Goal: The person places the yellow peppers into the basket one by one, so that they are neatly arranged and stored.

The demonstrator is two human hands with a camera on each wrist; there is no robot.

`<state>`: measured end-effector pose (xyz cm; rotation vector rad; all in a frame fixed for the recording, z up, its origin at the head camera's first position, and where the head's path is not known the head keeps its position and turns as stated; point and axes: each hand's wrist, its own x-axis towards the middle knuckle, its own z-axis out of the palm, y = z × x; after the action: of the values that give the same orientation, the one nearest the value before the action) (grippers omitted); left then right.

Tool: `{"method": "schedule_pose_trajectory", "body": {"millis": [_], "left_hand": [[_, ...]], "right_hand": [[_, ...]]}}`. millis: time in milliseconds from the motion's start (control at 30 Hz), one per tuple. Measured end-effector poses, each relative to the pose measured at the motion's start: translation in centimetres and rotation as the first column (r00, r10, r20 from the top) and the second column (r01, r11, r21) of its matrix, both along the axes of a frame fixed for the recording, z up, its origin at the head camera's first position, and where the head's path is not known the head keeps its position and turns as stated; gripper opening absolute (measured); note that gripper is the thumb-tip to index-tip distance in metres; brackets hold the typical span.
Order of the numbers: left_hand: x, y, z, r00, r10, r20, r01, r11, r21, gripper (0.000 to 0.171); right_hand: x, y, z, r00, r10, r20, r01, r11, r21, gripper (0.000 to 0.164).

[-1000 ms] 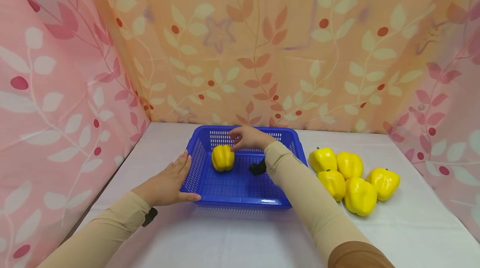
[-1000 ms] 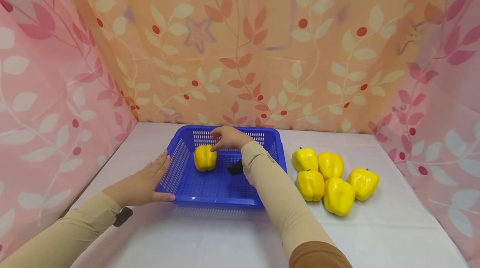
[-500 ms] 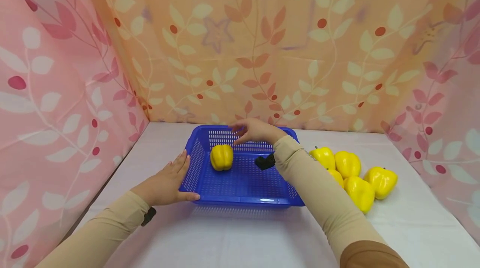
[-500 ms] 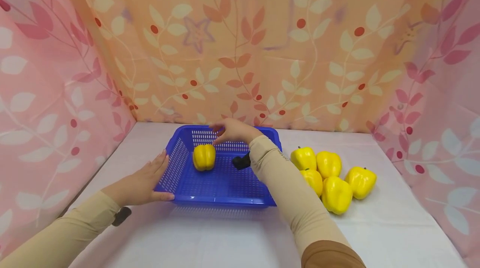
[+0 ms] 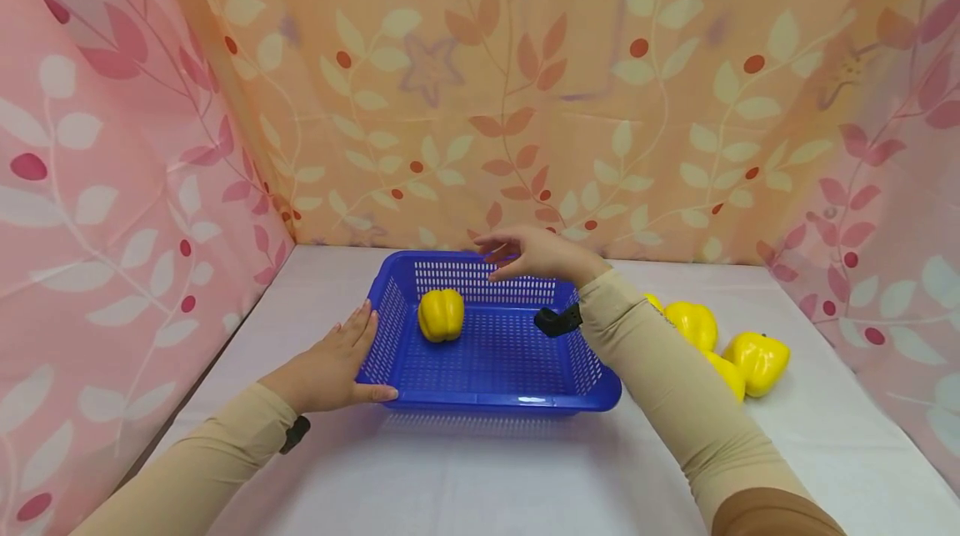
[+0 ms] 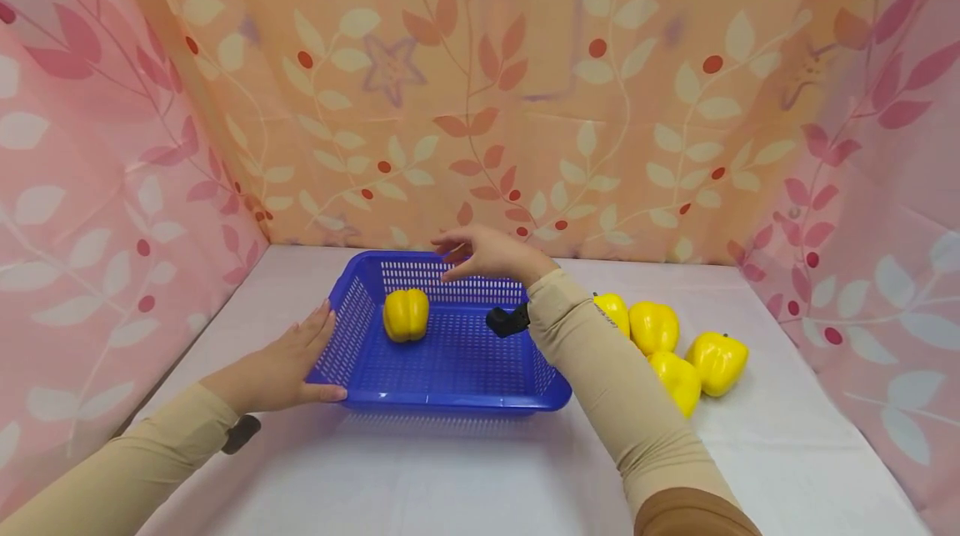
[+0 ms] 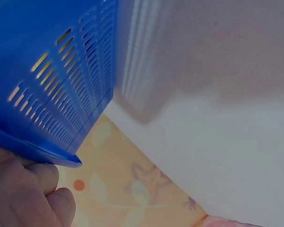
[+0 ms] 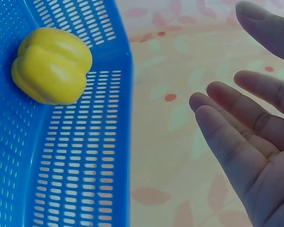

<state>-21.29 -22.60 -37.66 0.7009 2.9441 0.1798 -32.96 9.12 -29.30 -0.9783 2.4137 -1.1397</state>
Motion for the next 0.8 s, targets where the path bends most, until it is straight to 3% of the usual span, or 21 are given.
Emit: {"method": "schedule_pose_trajectory", "body": {"millis": [267,800], "left_hand": [[0.1,0.1,0.2,1.000,-0.002,0.000,0.002,1.000,-0.002,0.118],[0.1,0.1,0.1,1.000,0.007,0.008,-0.007,1.000,-0.010,0.118]], "right_hand": [[1.2,2.5,0.3,1.000,0.009,0.018,-0.009,1.000,-0.028,0.060],[2.7,9.2,0.0,0.993,-0.118,0.020,0.118,0.993,-0.004,0.061]]}}
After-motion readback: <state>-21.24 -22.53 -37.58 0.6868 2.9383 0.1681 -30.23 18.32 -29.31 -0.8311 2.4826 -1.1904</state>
